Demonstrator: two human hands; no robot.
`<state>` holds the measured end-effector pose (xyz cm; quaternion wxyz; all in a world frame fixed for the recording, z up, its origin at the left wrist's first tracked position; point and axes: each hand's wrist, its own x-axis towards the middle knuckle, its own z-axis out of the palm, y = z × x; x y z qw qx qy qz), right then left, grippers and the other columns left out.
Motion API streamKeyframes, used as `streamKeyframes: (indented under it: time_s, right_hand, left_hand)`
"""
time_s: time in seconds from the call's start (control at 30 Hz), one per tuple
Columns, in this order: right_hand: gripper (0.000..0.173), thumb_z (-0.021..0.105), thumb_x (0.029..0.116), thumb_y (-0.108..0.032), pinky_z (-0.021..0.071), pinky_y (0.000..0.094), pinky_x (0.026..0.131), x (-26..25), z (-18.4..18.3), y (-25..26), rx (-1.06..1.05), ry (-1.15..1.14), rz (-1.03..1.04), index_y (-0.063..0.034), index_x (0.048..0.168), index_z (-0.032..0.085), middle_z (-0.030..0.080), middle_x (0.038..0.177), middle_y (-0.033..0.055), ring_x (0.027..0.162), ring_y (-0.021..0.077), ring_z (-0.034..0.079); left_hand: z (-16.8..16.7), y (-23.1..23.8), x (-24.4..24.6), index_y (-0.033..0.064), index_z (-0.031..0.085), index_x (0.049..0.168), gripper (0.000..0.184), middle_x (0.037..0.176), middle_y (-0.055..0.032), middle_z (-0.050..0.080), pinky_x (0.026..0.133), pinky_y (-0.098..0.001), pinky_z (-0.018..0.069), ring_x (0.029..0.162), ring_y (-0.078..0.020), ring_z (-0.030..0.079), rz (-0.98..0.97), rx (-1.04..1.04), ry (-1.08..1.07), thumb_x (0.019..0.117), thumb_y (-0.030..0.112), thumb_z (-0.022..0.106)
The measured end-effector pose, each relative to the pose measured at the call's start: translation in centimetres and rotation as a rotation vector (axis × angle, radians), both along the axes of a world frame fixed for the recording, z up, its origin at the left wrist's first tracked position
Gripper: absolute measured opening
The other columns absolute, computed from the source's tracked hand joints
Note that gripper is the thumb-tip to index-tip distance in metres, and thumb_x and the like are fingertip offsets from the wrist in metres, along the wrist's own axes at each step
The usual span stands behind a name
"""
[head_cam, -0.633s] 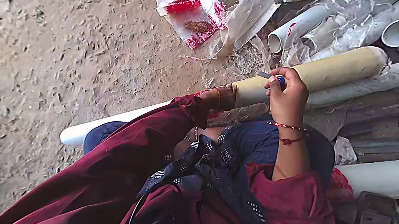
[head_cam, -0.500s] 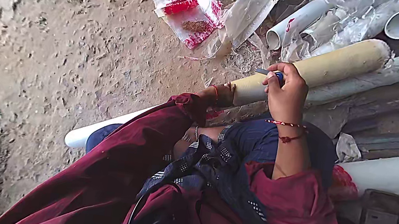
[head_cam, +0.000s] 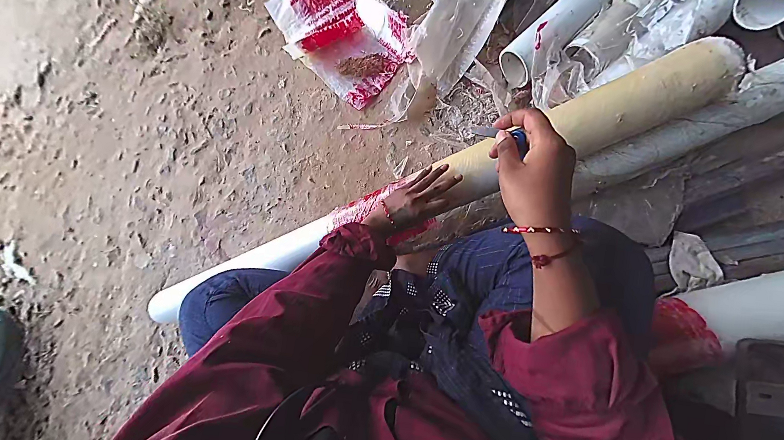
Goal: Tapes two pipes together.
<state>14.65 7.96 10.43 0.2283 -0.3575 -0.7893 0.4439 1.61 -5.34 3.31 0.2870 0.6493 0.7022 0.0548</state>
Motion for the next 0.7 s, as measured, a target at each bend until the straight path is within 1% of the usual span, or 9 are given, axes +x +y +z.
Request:
streamKeyframes:
  time_s: [0.1, 0.13, 0.2, 0.33, 0.43, 0.53, 0.57, 0.63, 0.7]
  right_hand:
    - [0.020, 0.052, 0.1044, -0.007, 0.0541, 0.0377, 0.068, 0.0, -0.1, 0.2, 0.006, 0.005, -0.012, -0.0010, 0.117, 0.067, 0.071, 0.088, 0.0108, 0.071, 0.0194, 0.066]
    - [0.020, 0.052, 0.1043, -0.007, 0.0542, 0.0373, 0.068, 0.0, -0.1, 0.2, 0.008, 0.004, -0.016, -0.0015, 0.117, 0.067, 0.071, 0.089, 0.0108, 0.071, 0.0194, 0.067]
    - [0.021, 0.053, 0.1043, -0.007, 0.0541, 0.0381, 0.070, -0.2, 0.0, 0.1, -0.010, -0.002, -0.012, -0.0016, 0.118, 0.067, 0.071, 0.090, 0.0117, 0.074, 0.0203, 0.067]
    - [0.021, 0.052, 0.1044, -0.006, 0.0534, 0.0375, 0.068, -0.7, -0.2, 0.1, -0.045, -0.032, -0.001, -0.0019, 0.119, 0.066, 0.071, 0.090, 0.0109, 0.072, 0.0193, 0.066]
    - [0.022, 0.051, 0.1046, -0.006, 0.0548, 0.0400, 0.070, -0.8, -0.8, 0.3, -0.057, -0.055, 0.011, -0.0011, 0.120, 0.066, 0.072, 0.091, 0.0128, 0.073, 0.0217, 0.068]
    - [0.022, 0.051, 0.1051, -0.006, 0.0541, 0.0401, 0.071, -0.8, -1.1, 0.3, -0.042, -0.070, 0.010, -0.0003, 0.121, 0.065, 0.072, 0.090, 0.0132, 0.074, 0.0217, 0.067]
    - [0.023, 0.051, 0.1052, -0.006, 0.0541, 0.0401, 0.071, -0.8, -1.1, 0.3, -0.040, -0.071, 0.005, 0.0001, 0.122, 0.065, 0.071, 0.090, 0.0136, 0.073, 0.0217, 0.067]
    - [0.023, 0.052, 0.1053, -0.007, 0.0543, 0.0400, 0.071, -0.7, -1.2, 0.3, -0.035, -0.073, 0.007, 0.0011, 0.122, 0.065, 0.071, 0.090, 0.0139, 0.073, 0.0212, 0.067]
    - [0.022, 0.052, 0.1055, -0.007, 0.0542, 0.0401, 0.070, -0.7, -1.1, 0.2, -0.030, -0.076, 0.023, 0.0012, 0.122, 0.064, 0.071, 0.091, 0.0145, 0.073, 0.0216, 0.067]
  left_hand:
    - [-5.9, -1.1, -1.8, -0.0124, 0.072, 0.109, 0.024, 0.130, -0.0255, 0.068, 0.110, -0.0531, 0.0463, 0.126, -0.0482, 0.062, -0.043, 0.534, 0.068, 0.0972, 0.000, 0.056]
    - [-7.3, -1.0, -2.1, -0.0122, 0.073, 0.103, 0.020, 0.124, -0.0254, 0.071, 0.107, -0.0540, 0.0495, 0.121, -0.0480, 0.065, -0.010, 0.629, 0.059, 0.0943, -0.005, 0.058]
    - [-7.3, -0.7, -1.8, -0.0099, 0.075, 0.108, 0.023, 0.119, -0.0233, 0.074, 0.105, -0.0546, 0.0509, 0.118, -0.0445, 0.068, 0.148, 0.612, 0.030, 0.0954, -0.008, 0.056]
    - [-5.5, 0.4, -2.0, -0.0042, 0.078, 0.098, 0.022, 0.109, -0.0205, 0.077, 0.088, -0.0616, 0.0554, 0.102, -0.0426, 0.075, 0.369, 0.472, -0.049, 0.0970, -0.004, 0.056]
    - [-4.5, 0.8, -2.6, -0.0062, 0.076, 0.105, 0.021, 0.105, -0.0218, 0.076, 0.091, -0.0610, 0.0538, 0.098, -0.0401, 0.075, 0.458, 0.349, -0.172, 0.1003, 0.004, 0.058]
    - [-5.0, 0.2, -3.4, -0.0125, 0.059, 0.118, 0.029, 0.104, -0.0165, 0.074, 0.093, -0.0360, 0.0593, 0.095, -0.0188, 0.075, 0.843, 0.546, -0.568, 0.1091, 0.004, 0.037]
    - [-5.4, -0.6, -4.1, -0.0127, 0.056, 0.124, 0.032, 0.111, -0.0182, 0.073, 0.095, -0.0341, 0.0587, 0.100, -0.0184, 0.074, 0.912, 0.633, -0.583, 0.1096, 0.006, 0.034]
    - [-6.0, -3.4, -4.8, -0.0141, 0.057, 0.133, 0.035, 0.131, -0.0273, 0.065, 0.110, -0.0417, 0.0479, 0.123, -0.0314, 0.066, 0.880, 0.647, -0.320, 0.1067, 0.004, 0.044]
    - [-5.9, -6.6, -3.7, -0.0101, 0.051, 0.142, 0.045, 0.146, -0.0287, 0.054, 0.118, -0.0520, 0.0373, 0.139, -0.0405, 0.051, 0.856, 0.495, -0.111, 0.1038, 0.012, 0.058]
